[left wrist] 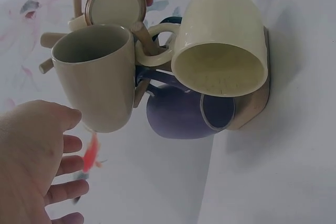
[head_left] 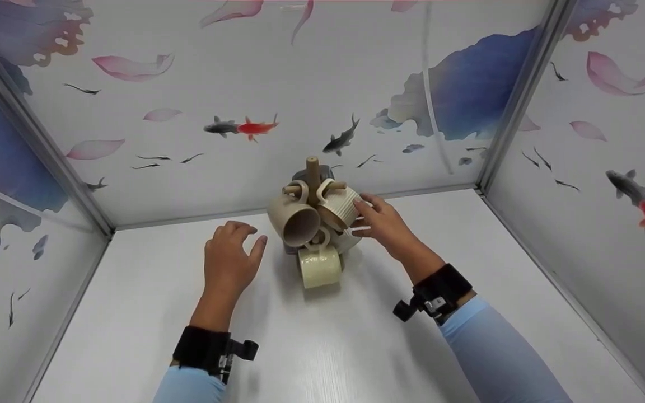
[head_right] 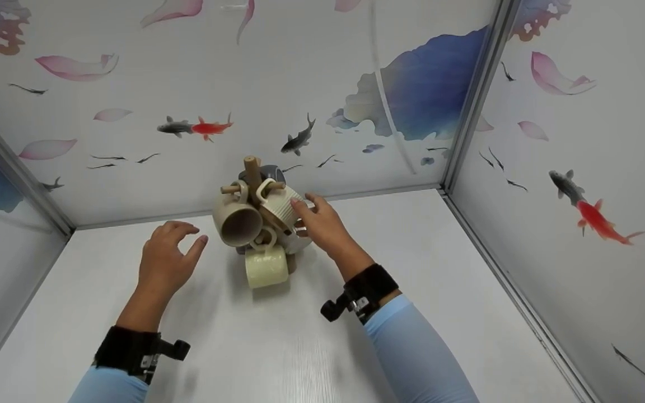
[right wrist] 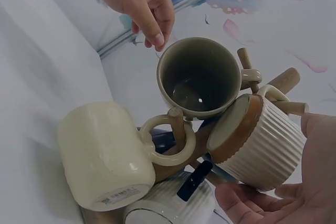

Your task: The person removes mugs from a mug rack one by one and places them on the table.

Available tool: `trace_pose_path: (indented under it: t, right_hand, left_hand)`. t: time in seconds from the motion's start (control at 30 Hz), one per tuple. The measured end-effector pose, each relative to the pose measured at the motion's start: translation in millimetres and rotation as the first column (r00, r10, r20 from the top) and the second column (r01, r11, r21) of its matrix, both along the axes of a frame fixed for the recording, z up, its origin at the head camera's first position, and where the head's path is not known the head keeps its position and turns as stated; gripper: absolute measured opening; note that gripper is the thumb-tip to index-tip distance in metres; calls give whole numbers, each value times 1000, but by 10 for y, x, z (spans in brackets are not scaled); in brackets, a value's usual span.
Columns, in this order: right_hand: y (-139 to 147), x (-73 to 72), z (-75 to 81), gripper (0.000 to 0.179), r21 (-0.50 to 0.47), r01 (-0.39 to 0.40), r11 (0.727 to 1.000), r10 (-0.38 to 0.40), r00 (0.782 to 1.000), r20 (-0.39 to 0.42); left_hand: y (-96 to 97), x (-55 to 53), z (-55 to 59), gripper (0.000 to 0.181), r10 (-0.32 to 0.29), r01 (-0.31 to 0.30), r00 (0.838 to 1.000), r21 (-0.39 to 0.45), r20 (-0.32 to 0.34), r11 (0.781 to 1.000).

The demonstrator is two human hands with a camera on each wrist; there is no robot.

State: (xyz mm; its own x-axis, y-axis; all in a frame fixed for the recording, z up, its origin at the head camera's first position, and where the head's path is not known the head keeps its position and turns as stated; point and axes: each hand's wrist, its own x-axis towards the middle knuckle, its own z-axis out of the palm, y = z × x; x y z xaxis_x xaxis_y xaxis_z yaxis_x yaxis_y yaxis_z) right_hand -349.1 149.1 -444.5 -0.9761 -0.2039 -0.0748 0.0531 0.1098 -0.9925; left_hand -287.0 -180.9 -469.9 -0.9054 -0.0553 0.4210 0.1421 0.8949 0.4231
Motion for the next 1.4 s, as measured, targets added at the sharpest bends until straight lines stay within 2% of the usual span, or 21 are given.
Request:
trace_pose_path:
  t: [0.2,0.33,0.43,0.53,0.63,0.77,0.93,1.17,1.27,1.4]
  right_hand:
    - [-98,-10,6,71,-120,8,993,-2,998,56]
    - [-158,-16,2,70,-158,22,987,-9,997,82]
    - [-187,-20,-4,70,-173,28,985,-11,995,97]
    - [-210,-27,-5,71,-188,37,981,-17,994,109]
    - [-228,-29,4,72,-203,59,977,-34,992,123]
    - [-258,-32,20,73,-224,75,972,-43,989,143]
    - [-281,-36,22,71,-263,89,961,-44,984,171]
    - [-294,-36,7,74,-279,122,953,-72,980,185]
    - [-289,-35,2,75,-277,151,949,-99,977,191]
    - [-273,-41,2,74,-278,175,944,-125,974,189]
  left_hand:
    - [22,3,0,37,-16,18,999,50,-37,999]
    - [42,13,1,35,-15,19,998,64,-64,998]
    - [75,36,16,33,-13,23,993,88,-113,996]
    - [137,61,58,33,-31,58,982,138,-187,989]
    - [234,90,123,37,-73,122,964,180,-257,976]
    - [394,120,208,42,-125,186,943,174,-310,967]
    - [606,129,298,42,-182,231,935,134,-305,964]
    - [867,59,401,39,-232,258,933,62,-275,964]
    - [961,30,449,40,-236,257,934,43,-268,966]
    - [1046,25,503,39,-209,223,939,20,-275,975]
